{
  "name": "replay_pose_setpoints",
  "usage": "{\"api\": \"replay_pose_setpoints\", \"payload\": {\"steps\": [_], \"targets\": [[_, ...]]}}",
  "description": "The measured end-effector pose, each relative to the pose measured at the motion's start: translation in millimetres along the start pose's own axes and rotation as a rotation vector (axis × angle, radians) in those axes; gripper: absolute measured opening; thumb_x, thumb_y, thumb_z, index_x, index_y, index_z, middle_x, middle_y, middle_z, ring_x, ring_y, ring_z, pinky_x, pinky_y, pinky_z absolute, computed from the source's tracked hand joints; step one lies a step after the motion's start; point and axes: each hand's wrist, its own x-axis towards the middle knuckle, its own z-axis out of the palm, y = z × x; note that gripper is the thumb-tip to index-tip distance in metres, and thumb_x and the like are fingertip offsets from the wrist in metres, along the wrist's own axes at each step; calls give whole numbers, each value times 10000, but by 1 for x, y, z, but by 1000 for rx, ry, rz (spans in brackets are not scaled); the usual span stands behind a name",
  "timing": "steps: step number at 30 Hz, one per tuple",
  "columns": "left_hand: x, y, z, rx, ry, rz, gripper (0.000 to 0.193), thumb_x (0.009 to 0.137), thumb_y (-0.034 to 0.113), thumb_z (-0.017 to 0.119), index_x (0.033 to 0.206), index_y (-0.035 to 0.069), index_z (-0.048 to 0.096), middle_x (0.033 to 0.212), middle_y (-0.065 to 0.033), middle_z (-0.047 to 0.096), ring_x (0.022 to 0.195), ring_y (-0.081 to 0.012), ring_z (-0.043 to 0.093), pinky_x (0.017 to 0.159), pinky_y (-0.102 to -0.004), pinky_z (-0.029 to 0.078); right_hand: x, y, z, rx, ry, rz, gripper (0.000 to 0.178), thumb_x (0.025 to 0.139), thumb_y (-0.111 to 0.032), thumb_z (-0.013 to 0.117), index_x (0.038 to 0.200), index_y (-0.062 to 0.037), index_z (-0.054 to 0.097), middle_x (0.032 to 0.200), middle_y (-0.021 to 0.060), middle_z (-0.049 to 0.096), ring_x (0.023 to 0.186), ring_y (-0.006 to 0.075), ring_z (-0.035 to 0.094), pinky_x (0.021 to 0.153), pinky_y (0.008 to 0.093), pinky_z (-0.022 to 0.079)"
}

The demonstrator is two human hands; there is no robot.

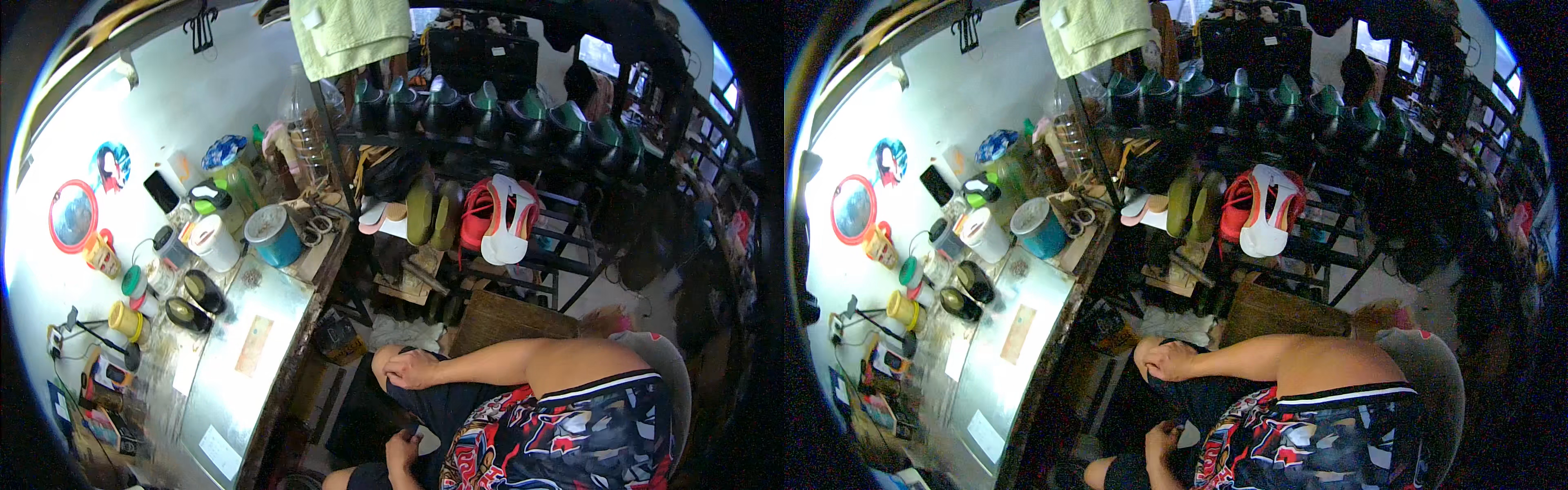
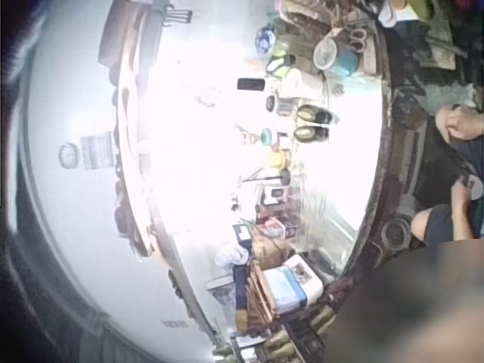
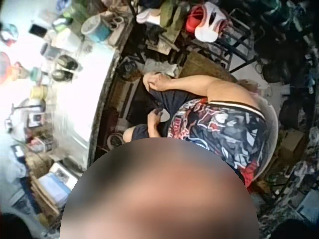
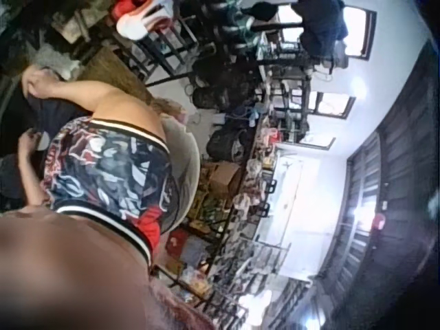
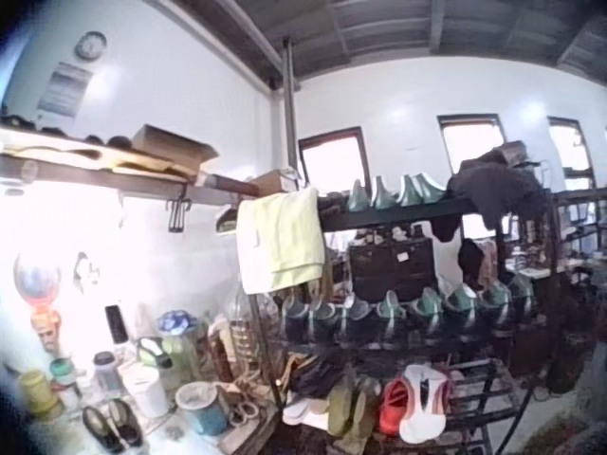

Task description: The person uses a hammer to tap the sole of a black shoe, then inserts a shoe tree and places the shoe on a shelf. They repeat this process with another shoe, handling shoe trees and shoes throughout.

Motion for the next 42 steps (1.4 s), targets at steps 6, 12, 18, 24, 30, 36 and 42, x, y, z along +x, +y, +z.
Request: {"api": "replay_pose_setpoints", "payload": {"steps": [6, 12, 18, 24, 30, 36, 42], "targets": [[0, -13, 3, 43, 67, 4, 369, 924, 407, 813, 1155, 121, 847, 1140, -176, 811, 1101, -367, 774, 967, -440, 593, 3, 4, 5, -11, -86, -19, 183, 964, -248, 687, 1067, -116, 760, 992, 101, 767, 887, 357, 762, 749, 484, 629], [7, -29, 11, 47, 88, -63, 480, 905, 475, 849, 1205, 101, 830, 1163, -186, 809, 1116, -373, 772, 967, -449, 594, 4, 2, 7, 15, -38, -27, 165, 973, -220, 669, 1050, -99, 750, 967, 88, 765, 855, 331, 763, 730, 475, 628], [2, -17, 7, 8, 66, -84, 490, 905, 466, 859, 1204, 79, 825, 1160, -187, 810, 1117, -386, 767, 954, -449, 595, 4, 3, 8, -5, -4, -58, 157, 966, -227, 679, 1047, -108, 744, 938, 94, 760, 837, 344, 760, 710, 486, 623], [-4, -5, 2, 14, 66, -75, 456, 907, 427, 858, 1196, 76, 823, 1151, -191, 807, 1115, -385, 768, 955, -449, 595, 4, 3, 7, 15, 2, -47, 148, 960, -221, 682, 1043, -112, 740, 933, 99, 755, 838, 356, 756, 705, 499, 618], [-5, -2, 0, 32, 30, -58, 444, 932, 353, 842, 1237, 31, 813, 1191, -212, 802, 1166, -383, 755, 1018, -446, 581, 4, 4, 7, 7, 6, -29, 136, 939, -209, 706, 1029, -115, 747, 941, 102, 761, 851, 353, 762, 725, 486, 625], [-5, -5, 0, -18, 65, 0, 451, 916, 365, 851, 1219, 31, 816, 1194, -219, 796, 1176, -393, 745, 1015, -466, 578, 4, 3, 2, -9, -61, 30, 149, 936, -220, 716, 1026, -107, 751, 955, 104, 765, 862, 350, 765, 735, 483, 628], [-18, 8, -6, 57, 169, 105, 361, 897, 259, 849, 1169, 25, 819, 1143, -233, 778, 1095, -415, 749, 977, -492, 582, 5, 0, -2, 28, -67, 20, 163, 949, -235, 702, 1046, -114, 754, 954, 104, 761, 866, 347, 766, 757, 490, 629]]}}
